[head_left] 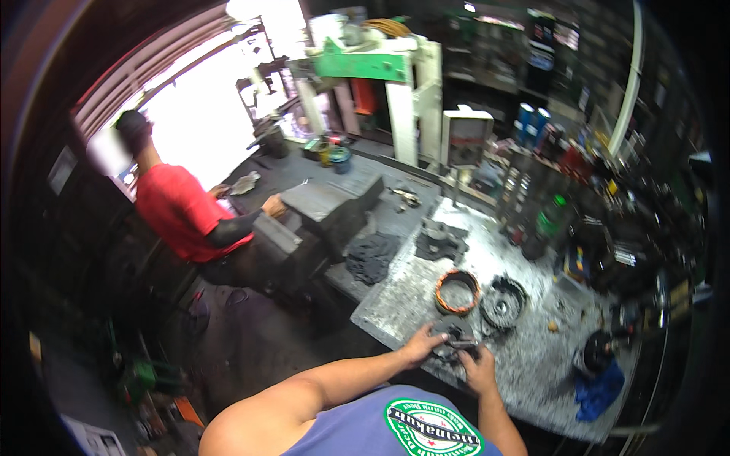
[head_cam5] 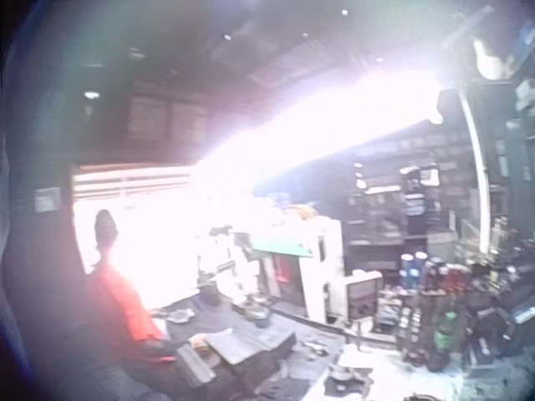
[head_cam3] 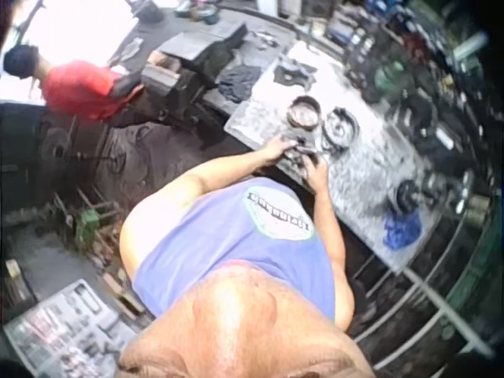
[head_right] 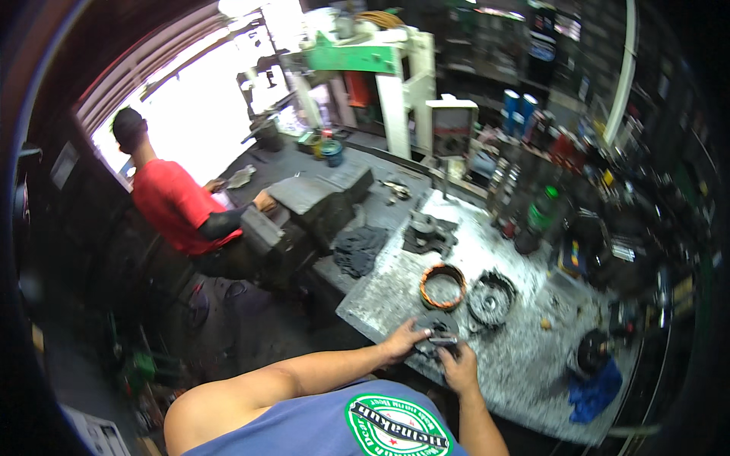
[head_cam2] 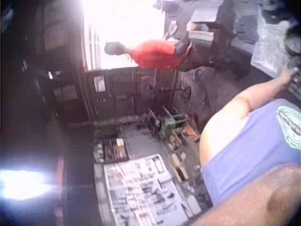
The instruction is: The person assembles mechanical components on a workbench, using a T-handle wrench to tighten bolts on a circular metal part. They handle a clutch basket and other small parts, positioning and securing them with tools.
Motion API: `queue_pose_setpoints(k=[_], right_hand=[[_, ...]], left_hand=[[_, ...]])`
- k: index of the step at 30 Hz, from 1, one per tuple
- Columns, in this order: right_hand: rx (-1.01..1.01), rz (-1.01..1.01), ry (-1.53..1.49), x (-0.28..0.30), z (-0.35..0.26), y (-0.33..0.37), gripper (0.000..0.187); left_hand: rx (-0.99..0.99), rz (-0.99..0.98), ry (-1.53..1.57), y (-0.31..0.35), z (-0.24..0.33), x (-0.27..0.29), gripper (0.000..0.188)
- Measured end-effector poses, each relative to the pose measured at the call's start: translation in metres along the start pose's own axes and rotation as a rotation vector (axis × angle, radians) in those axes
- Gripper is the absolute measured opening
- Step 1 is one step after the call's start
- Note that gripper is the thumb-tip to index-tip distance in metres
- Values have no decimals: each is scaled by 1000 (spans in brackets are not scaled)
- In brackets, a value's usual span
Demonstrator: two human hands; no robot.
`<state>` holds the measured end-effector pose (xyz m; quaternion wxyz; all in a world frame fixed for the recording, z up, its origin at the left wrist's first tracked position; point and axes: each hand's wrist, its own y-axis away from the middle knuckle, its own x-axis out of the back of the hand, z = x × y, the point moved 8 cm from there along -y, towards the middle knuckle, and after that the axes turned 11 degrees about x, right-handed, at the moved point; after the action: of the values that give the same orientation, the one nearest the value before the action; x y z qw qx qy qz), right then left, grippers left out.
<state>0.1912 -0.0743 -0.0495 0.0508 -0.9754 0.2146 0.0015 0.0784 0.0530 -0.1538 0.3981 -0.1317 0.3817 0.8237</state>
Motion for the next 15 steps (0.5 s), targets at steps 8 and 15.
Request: queue_pose_setpoints(k=[8,15], right_hand=[[126,204,-512,7,8,0,63],[183,228,-548,17,-1,-6,45]], left_hand=[[8,6,16,-13,-14,8,74],[29,5,51,-10,-14,6,75]])
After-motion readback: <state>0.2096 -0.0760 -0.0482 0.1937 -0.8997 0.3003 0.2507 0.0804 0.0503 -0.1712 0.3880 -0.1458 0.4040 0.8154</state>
